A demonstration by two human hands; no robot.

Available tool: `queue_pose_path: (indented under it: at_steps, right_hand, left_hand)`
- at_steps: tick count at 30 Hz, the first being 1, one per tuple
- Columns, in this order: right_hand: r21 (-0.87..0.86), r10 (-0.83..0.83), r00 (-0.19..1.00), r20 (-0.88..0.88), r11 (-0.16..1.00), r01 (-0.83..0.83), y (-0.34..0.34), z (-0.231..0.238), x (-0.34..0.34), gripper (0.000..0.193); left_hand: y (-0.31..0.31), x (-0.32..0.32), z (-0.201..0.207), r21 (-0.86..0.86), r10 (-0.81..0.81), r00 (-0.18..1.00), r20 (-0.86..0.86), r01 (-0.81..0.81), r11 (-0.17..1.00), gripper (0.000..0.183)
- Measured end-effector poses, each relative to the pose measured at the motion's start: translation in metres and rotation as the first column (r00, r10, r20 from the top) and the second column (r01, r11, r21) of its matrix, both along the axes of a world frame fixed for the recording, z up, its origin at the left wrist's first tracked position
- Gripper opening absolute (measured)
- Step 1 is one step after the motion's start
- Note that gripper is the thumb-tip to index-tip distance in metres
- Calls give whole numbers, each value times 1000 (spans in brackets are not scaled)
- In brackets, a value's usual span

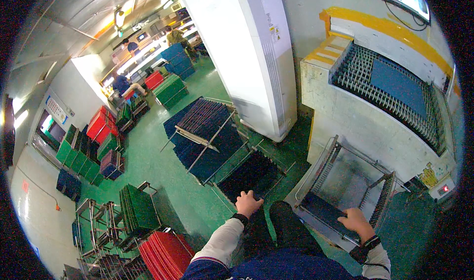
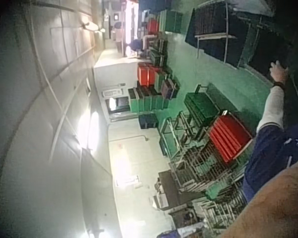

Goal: Unload processed blue metal sheets from a machine and place them into a vertical storage rack.

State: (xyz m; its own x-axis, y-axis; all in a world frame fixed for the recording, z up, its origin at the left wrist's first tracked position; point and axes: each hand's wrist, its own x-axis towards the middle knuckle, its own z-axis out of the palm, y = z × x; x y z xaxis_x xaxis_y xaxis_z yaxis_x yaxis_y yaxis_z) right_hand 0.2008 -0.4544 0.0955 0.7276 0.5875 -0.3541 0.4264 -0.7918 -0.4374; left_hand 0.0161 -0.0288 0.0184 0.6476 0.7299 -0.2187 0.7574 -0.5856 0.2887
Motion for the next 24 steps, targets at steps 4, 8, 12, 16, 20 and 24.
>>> queue_pose_path:
  at_steps: [4, 8, 12, 16, 20, 24]
  right_hand:
    - [10, 7, 1000, 19, 1000, -8, 4, 3, -2, 40]
    - [60, 5, 998, 61, 998, -8, 2, 2, -8, 38]
    - [39, 89, 959, 269, 994, -103, -5, 0, -22, 37]
    - [34, 110, 960, 259, 992, -123, -4, 42, -25, 36]
    - [8, 132, 942, 309, 990, -141, -4, 122, -18, 34]
    - [-14, 117, 940, 322, 993, -119, -18, 198, -13, 35]
  left_hand:
    - [1, -2, -1, 5, 8, 1000, -7, -8, 1000, 67]
    - [1, -3, 2, 11, 9, 1000, -8, -9, 1000, 70]
    - [-4, 2, 5, 57, 0, 1000, 22, -2, 998, 66]
    - [3, 3, -5, 0, -22, 998, -51, 22, 1000, 78]
    - [5, 3, -9, 28, -48, 998, -47, 50, 998, 86]
    - [1, 1, -10, 76, -24, 1000, 12, 23, 997, 74]
